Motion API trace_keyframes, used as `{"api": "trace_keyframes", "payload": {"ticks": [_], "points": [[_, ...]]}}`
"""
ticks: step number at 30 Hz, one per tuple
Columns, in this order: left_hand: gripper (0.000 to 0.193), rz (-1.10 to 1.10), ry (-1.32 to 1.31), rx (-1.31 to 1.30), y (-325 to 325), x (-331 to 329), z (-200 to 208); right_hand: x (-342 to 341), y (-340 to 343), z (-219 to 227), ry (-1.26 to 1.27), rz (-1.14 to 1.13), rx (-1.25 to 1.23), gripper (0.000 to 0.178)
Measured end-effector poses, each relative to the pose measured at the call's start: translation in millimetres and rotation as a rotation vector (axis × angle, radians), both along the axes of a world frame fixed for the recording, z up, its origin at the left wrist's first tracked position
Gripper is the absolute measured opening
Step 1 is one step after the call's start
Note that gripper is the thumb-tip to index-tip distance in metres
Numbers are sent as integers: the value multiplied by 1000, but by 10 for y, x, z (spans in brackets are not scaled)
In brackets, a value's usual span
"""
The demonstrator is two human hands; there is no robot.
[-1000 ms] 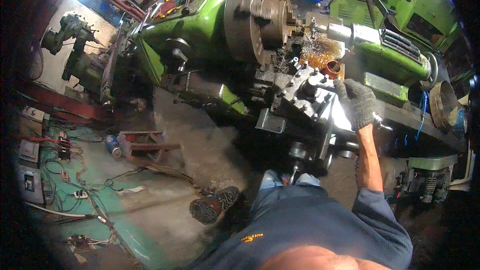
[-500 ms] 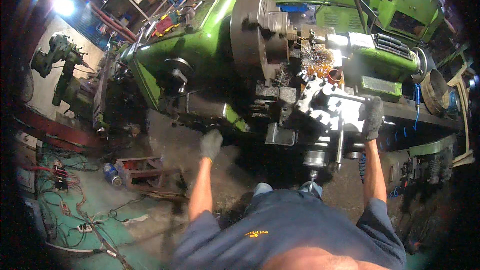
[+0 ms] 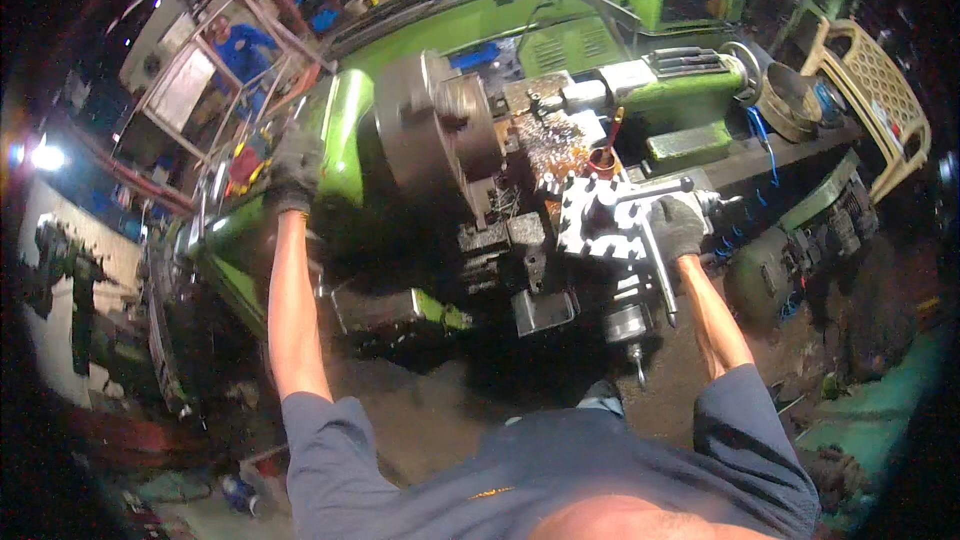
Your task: The person operates a green metal lathe, adjusting the tool post and controls while a metal workpiece spins. They apply cutting fluid to the workpiece and use a brush to clean metal shavings from the machine bed. Another person is visible in the background observing the process.
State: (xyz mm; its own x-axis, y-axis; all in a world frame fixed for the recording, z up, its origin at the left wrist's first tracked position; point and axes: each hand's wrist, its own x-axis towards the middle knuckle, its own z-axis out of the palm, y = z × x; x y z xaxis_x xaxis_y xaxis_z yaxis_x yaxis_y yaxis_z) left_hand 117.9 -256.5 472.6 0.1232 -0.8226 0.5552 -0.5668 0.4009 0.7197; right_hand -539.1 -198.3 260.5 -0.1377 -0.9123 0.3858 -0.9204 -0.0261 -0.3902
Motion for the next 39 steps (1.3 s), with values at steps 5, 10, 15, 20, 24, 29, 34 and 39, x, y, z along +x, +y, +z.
{"api": "trace_keyframes", "payload": {"ticks": [5, 10, 15, 20, 24, 29, 34, 39], "points": [[18, 315, -513, -628, -543, 83, -400, -33, 9, -64, -50, -61, -34, 27], [20, 347, -511, -453, -532, 233, -459, 34, 30, 74, -55, -53, -31, 27], [24, 314, -442, -540, -629, 165, -468, -15, -8, 6, 9, -67, -12, 28], [28, 345, -358, -450, -590, 113, -522, -48, 0, -31, 24, -70, 53, 31], [26, 340, -304, -429, -655, 252, -547, -5, -14, 32, 33, -74, 52, 28], [32, 385, -343, -379, -722, 444, -607, -7, -35, -26, 42, -76, -18, 29], [32, 338, -268, -443, -758, 414, -626, 14, -14, 51, 98, -78, 19, 28], [35, 326, -198, -461, -763, 321, -626, -21, -24, 58, 105, -68, 32, 28]]}}
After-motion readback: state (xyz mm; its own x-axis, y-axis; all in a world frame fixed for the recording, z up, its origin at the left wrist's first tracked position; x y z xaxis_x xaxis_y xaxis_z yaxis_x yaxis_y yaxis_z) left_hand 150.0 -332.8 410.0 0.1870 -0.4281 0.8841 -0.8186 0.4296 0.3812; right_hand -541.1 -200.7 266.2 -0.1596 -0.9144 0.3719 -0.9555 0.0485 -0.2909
